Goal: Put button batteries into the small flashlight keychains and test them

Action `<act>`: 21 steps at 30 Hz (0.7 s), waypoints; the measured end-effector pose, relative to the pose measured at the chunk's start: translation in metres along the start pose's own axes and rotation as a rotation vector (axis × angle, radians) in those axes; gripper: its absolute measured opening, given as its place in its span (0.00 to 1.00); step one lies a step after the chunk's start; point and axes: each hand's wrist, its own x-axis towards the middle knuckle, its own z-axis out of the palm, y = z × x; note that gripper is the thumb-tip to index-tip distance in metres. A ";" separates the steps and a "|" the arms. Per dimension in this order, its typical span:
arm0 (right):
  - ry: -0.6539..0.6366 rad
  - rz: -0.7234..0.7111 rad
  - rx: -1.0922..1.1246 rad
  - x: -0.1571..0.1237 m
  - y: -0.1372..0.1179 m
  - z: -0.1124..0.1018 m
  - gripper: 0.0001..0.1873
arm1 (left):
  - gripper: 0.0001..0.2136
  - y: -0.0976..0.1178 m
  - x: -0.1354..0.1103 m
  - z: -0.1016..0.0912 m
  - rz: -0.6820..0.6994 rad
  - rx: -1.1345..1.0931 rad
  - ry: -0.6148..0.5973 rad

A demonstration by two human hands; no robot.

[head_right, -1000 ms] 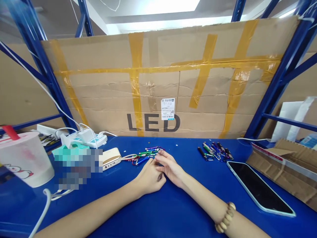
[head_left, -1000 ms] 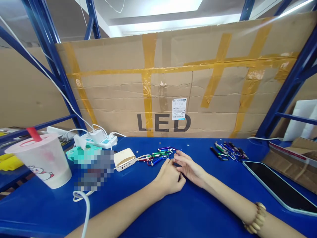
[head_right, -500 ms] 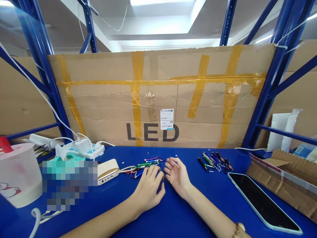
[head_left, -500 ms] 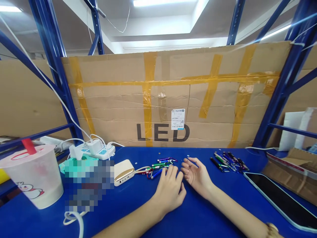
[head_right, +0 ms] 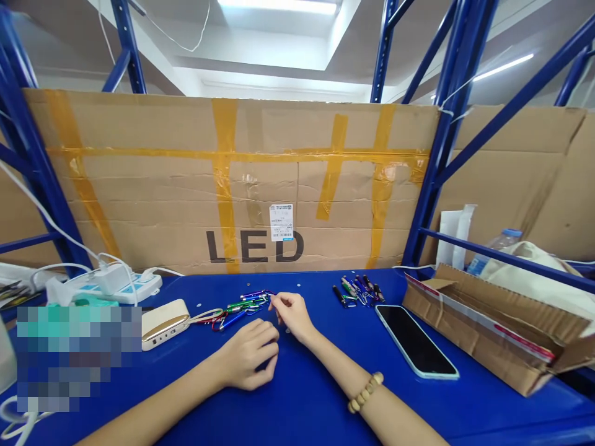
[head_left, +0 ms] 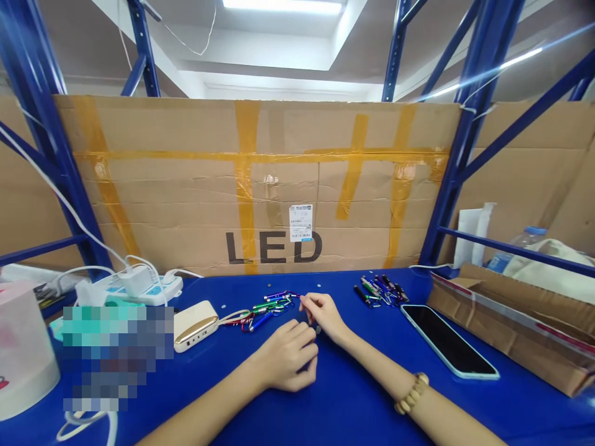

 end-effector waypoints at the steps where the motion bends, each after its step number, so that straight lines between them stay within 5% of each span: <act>1: 0.002 -0.016 -0.047 0.002 0.004 -0.001 0.20 | 0.07 -0.002 0.000 0.002 -0.052 0.024 -0.005; 10: 0.073 -0.023 -0.469 0.003 0.010 -0.015 0.16 | 0.12 -0.022 -0.002 0.002 -0.793 0.298 -0.379; 15: 0.145 -0.044 -0.340 -0.002 0.007 -0.013 0.19 | 0.13 -0.025 -0.001 -0.009 -0.915 0.269 -0.512; 21: 0.123 -0.466 -0.620 -0.016 -0.007 -0.001 0.23 | 0.13 -0.028 -0.001 -0.014 -0.930 0.206 -0.597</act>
